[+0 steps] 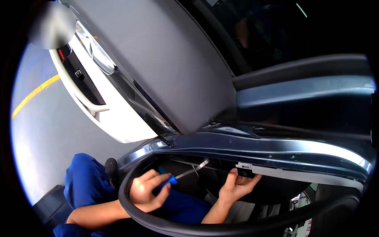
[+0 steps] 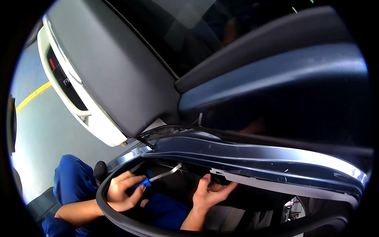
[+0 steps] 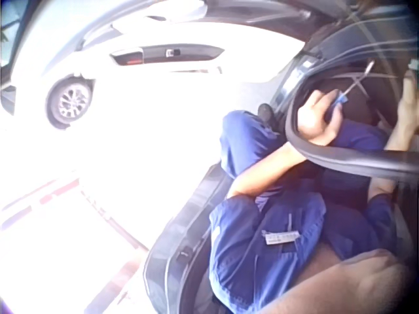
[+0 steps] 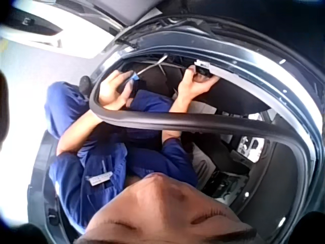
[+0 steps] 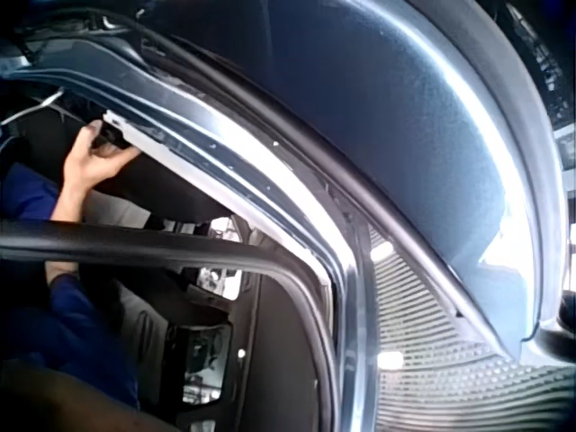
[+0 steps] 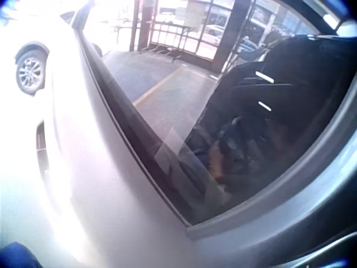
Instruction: The person uses a pry tool and a screwdriver to remove interior trim pieces from the driver's side door jamb and B-pillar area of a car. They carefully pry off the weather stripping and plastic panels, exposing the underlying structure and wiring.
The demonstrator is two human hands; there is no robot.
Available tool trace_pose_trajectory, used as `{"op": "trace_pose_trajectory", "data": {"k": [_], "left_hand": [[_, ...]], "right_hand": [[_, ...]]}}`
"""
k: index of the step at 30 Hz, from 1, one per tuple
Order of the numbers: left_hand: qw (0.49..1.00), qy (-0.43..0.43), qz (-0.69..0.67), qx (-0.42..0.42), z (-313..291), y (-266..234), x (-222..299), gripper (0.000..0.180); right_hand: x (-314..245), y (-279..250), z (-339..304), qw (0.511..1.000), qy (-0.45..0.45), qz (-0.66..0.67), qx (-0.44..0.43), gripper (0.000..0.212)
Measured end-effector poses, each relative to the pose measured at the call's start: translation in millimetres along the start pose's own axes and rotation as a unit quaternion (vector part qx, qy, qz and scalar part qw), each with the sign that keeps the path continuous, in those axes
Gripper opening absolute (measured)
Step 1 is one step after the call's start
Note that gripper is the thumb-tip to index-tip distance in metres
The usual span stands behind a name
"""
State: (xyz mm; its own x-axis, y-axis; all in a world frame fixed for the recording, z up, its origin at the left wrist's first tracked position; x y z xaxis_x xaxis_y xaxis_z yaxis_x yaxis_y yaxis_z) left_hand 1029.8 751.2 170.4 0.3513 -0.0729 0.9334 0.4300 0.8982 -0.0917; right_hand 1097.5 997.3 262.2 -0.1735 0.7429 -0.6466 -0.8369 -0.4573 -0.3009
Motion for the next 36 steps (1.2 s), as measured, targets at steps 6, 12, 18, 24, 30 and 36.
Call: {"op": "trace_pose_trajectory", "data": {"k": [6, 12, 18, 24, 30, 36], "left_hand": [[0.995, -0.047, 0.037, -0.082, 6.5, -2.4, -8.4, 0.027], [0.992, -0.033, -0.001, -0.121, 18.6, 18.1, -39.1, 0.03], [0.97, 0.081, 0.072, -0.218, 44.1, 25.0, -58.7, 0.034], [0.93, 0.049, 0.199, -0.305, 58.8, 30.1, -48.0, 0.047], [0.942, -0.038, 0.121, -0.31, 68.2, 41.7, -53.3, 0.049], [0.962, 0.27, 0.007, -0.048, 43.8, 47.4, -71.0, 0.024]], "right_hand": [[-5.5, -0.5, -2.4, 0.999, 0.039, -0.025, 0.017, 0.083], [-0.1, -4.4, -7.3, 0.999, 0.039, 0.004, -0.008, 0.089], [2.6, -10.1, -7.2, 0.995, -0.031, -0.083, -0.036, 0.067], [-4.7, -12.7, 4.2, 0.998, -0.039, -0.039, -0.03, 0.063], [-3.4, -11.7, 3.2, 0.999, -0.039, -0.014, -0.032, 0.064], [-3.5, -15.5, -2.6, 0.977, -0.149, -0.149, -0.039, 0.055]]}}
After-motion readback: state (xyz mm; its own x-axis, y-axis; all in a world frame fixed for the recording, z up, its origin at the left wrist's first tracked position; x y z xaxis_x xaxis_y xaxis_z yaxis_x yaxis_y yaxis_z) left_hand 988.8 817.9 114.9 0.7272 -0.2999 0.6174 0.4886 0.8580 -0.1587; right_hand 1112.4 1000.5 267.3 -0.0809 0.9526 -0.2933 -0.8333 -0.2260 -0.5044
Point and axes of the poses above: each hand's wrist, its own z-axis towards the middle knuckle, its own y-axis out of the palm, x = y × z, the point moved 5 cm from there along z, towards the middle knuckle, and after that the axes turned 4 degrees about -x, right-handed, at the moved point
